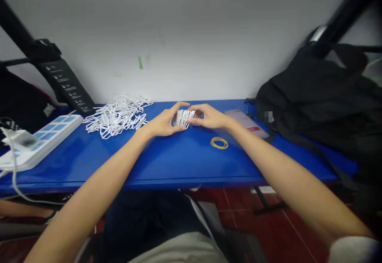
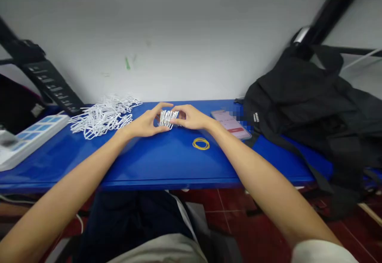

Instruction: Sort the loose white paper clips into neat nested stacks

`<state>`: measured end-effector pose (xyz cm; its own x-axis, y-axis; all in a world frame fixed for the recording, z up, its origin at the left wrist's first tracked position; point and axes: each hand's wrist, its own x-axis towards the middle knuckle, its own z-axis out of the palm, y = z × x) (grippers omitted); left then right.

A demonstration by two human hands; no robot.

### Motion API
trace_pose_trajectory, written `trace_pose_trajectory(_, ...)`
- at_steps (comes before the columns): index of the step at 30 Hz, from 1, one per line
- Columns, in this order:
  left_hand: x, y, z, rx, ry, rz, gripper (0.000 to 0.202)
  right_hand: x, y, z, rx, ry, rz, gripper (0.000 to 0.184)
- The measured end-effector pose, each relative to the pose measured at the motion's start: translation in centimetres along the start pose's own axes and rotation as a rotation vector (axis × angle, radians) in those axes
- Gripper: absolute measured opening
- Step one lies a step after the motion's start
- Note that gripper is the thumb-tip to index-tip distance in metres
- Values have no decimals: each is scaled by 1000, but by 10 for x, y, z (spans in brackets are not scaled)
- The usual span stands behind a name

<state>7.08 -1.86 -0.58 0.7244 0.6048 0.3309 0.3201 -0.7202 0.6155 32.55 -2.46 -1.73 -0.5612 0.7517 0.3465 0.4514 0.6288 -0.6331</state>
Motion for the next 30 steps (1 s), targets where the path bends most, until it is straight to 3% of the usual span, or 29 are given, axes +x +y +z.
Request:
trace_pose_trajectory(3, -2, -1, -1, -31, 1, -12, 92, 0, 0, 1, 23, 28, -21, 45)
trace_pose_trajectory(5, -2, 0, -3, -34, 29, 2, 82, -1, -1, 1, 29, 25, -42, 44)
trace_pose_trajectory(9, 5, 12, -4, -1, 226, 86, 47, -2, -2, 3, -14, 25, -51, 42)
trace_pose_trajectory(13, 12, 33, -1, -72, 374, 128, 49, -1, -5, 13, 55, 67, -69, 61)
trace_pose_trajectory(15, 14, 44, 2, -228, 371, 143, 50, 1, -10, 19, 99, 72, -104, 63)
trace_pose_trajectory(21, 8, 70, 7, -573, 279, 182, 48, 4, -23, 36, 117, 104, -93, 44)
trace_pose_trajectory(26, -8, 78, -7, -637, 200, 195, 42, 7, -32, 46, 44, 67, -137, 31)
trace_pose_trajectory(30, -21, 71, -19, -639, 229, 175, 37, 10, -35, 51, 7, 53, -140, 21)
